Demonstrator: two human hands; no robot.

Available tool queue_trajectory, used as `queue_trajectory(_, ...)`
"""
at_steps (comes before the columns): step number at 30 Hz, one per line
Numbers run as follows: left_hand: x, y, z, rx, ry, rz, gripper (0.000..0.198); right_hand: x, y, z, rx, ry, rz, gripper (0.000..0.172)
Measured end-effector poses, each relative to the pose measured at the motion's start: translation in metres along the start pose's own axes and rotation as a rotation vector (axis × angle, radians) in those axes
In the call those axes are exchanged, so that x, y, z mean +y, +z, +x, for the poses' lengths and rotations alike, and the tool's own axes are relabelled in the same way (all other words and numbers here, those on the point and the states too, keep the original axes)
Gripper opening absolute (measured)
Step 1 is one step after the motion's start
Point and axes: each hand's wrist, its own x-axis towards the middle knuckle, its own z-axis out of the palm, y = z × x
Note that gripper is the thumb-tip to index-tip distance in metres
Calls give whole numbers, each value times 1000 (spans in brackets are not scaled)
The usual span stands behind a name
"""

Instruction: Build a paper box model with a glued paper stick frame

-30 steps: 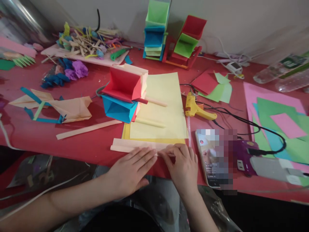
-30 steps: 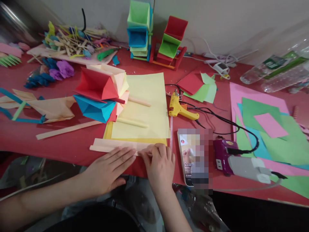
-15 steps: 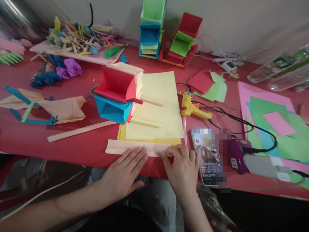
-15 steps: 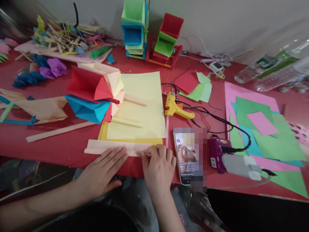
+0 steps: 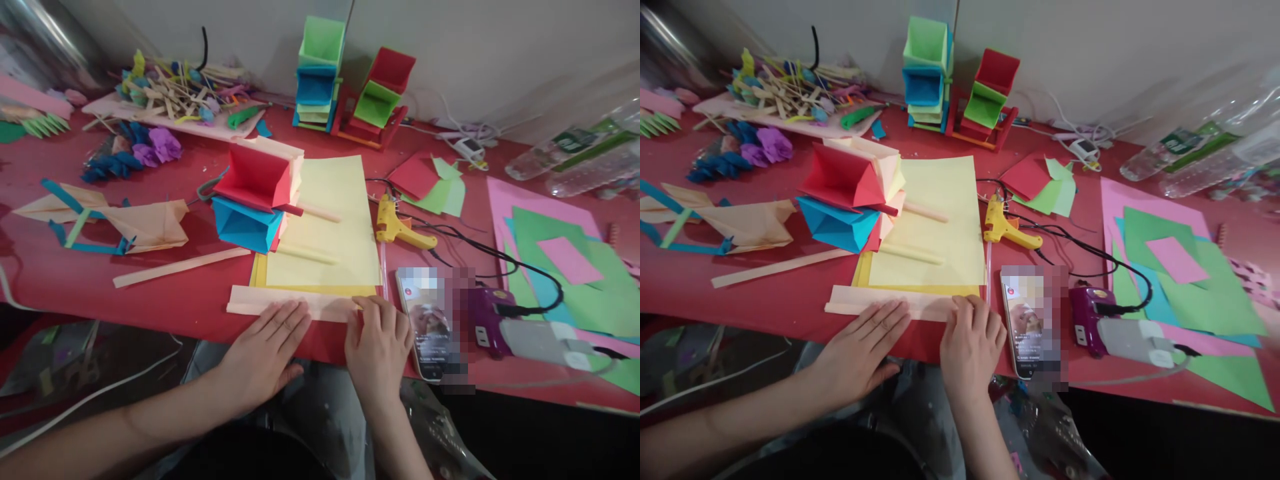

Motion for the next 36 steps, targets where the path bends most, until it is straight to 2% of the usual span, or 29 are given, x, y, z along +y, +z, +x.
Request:
queue_trajectory(4,2,1,0,-4,-19,-5,61,-14,4,-25,-80,-319,284,38)
queue_trajectory(6,2,1,1,0,-16,-1,59,-15,6,-34,-127,-371,303,40)
queue_trajectory(10,2,-1,-4,11,-44,21,59,0,5,-33,-175,-358,287,32)
queue_trajectory(13,0,-3,-16,17,-115,53,58,13,0,-27,-165,-327,280,26)
queue_trajectory(20,-22,-10,-51,78,-237,109,50,24,3,-17,-26,-367,340,26)
queue_trajectory(22,-31,-13,-52,93,-247,75,44,26,4,-10,-13,-397,350,23)
queue_trajectory(25,-43,-17,-49,155,-262,-9,34,29,2,-3,-82,-482,351,22)
queue_trajectory(29,-54,-21,-45,224,-207,-105,22,30,-1,-5,-138,-561,370,23)
queue_trajectory(32,-60,-22,-41,244,-154,-207,16,25,-1,-6,-124,-510,363,20)
queue_trajectory(36,-63,-24,-35,223,-177,-238,12,18,0,-2,-144,-319,352,17)
